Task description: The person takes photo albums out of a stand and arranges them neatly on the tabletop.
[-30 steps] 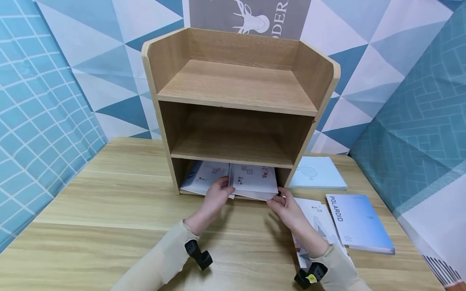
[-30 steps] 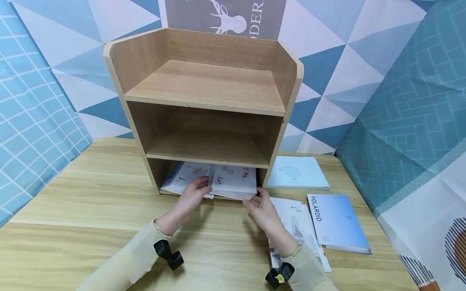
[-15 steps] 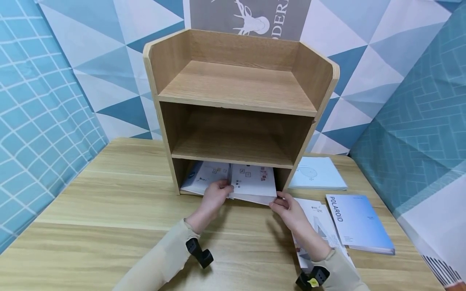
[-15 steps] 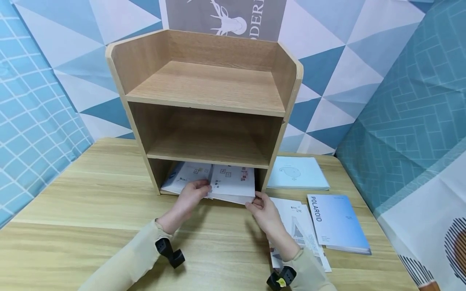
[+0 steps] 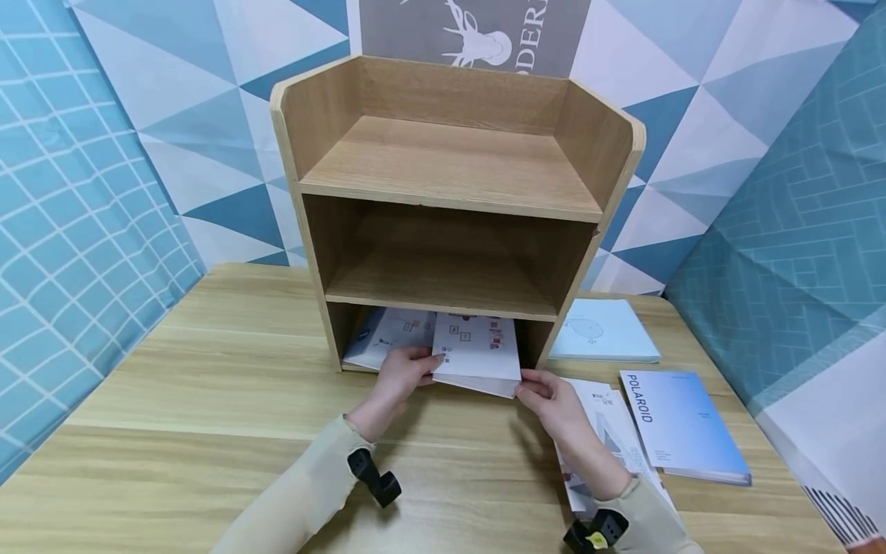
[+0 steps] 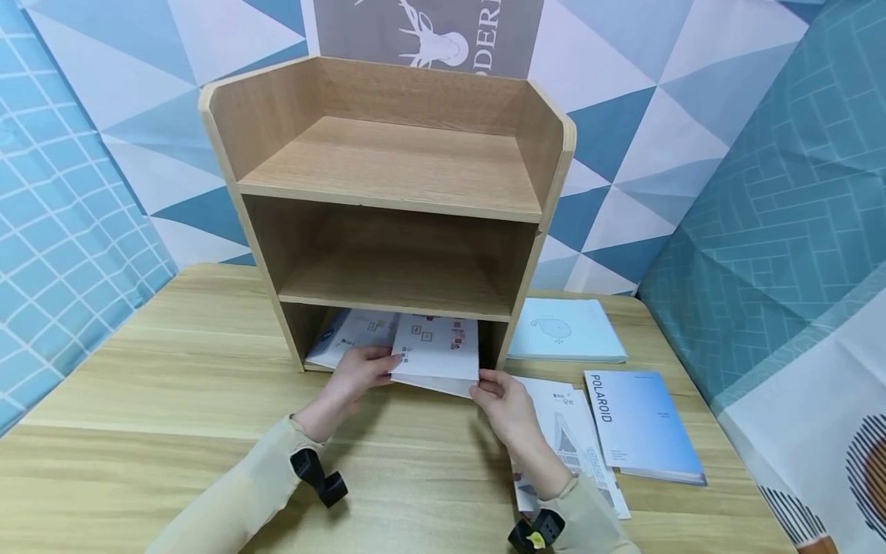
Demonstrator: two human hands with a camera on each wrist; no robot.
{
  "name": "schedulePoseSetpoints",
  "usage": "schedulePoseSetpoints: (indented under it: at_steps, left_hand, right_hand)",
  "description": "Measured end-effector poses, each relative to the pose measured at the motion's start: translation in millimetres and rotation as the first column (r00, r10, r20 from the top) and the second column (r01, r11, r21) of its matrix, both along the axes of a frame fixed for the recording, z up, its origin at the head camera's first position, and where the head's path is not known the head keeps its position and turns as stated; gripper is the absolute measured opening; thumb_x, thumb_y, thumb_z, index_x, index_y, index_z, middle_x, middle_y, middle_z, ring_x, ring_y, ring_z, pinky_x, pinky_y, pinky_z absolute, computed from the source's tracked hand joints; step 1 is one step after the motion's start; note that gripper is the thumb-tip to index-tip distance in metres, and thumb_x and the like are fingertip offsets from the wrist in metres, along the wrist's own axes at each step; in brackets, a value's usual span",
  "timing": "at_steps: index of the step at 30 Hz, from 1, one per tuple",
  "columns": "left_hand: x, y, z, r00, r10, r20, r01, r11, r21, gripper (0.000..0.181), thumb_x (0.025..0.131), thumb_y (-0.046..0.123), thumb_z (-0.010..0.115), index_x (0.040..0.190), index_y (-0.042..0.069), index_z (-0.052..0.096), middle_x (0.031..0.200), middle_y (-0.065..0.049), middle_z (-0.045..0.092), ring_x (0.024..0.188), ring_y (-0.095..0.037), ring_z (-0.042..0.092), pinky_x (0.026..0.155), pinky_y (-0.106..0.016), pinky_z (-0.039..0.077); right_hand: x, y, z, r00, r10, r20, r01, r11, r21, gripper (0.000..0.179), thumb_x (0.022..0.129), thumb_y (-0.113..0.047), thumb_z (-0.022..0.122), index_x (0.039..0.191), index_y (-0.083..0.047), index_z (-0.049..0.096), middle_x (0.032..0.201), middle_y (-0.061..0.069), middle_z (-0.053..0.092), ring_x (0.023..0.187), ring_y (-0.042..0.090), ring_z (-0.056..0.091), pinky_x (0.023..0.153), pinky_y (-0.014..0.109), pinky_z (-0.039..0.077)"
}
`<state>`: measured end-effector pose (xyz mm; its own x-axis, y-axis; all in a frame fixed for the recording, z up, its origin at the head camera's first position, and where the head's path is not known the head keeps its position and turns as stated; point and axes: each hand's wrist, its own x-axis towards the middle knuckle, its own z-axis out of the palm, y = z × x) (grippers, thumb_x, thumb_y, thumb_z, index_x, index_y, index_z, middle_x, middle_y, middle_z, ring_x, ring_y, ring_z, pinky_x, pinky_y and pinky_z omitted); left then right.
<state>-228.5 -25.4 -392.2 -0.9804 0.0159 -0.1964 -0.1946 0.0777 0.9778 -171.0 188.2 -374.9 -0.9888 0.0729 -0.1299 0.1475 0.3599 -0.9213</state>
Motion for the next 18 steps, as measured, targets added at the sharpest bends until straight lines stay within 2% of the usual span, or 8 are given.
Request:
schedulePoseSetpoints:
  at_steps: [7, 14, 18]
  left_hand:
    - [0.4, -3.0, -6.1, 1.000, -0.005, -0.003, 0.005, 0.990, 0.142, 0.038, 0.083, 0.000, 0.060, 0.116, -0.016, 0.050, 0.108, -0.028, 0.058, 0.075, -0.014, 0.060, 0.068, -0.026, 0.054]
    - [6.7, -8.5, -10.1, 0.999, -0.045, 0.013, 0.041, 0.973, 0.226, 0.037, 0.083, -0.001, 0.059, 0.116, -0.015, 0.051, 0.106, -0.024, 0.060, 0.078, -0.014, 0.061, 0.070, -0.027, 0.054]
    - [10.1, -12.1, -10.3, 0.997, -0.070, 0.012, 0.065, 0.960, 0.271, 0.036, 0.083, -0.003, 0.058, 0.116, -0.016, 0.051, 0.104, -0.023, 0.061, 0.077, -0.014, 0.062, 0.070, -0.026, 0.054]
  right_hand:
    - [-3.9, 3, -0.6, 1.000, -0.021, -0.001, 0.021, 1.000, -0.011, 0.034, 0.089, -0.012, 0.054, 0.120, 0.001, 0.054, 0.115, 0.018, 0.058, 0.103, 0.023, 0.054, 0.087, 0.032, 0.043]
    - [-9.2, 4, 1.7, 1.000, 0.008, -0.008, -0.009, 0.999, -0.034, 0.041, 0.090, -0.014, 0.052, 0.127, 0.002, 0.047, 0.128, 0.021, 0.048, 0.112, 0.025, 0.049, 0.092, 0.032, 0.042]
    - [-9.7, 4, 1.5, 1.000, 0.019, 0.014, -0.017, 0.994, -0.104, 0.047, 0.090, -0.015, 0.053, 0.132, 0.003, 0.041, 0.133, 0.022, 0.043, 0.116, 0.027, 0.047, 0.095, 0.033, 0.043]
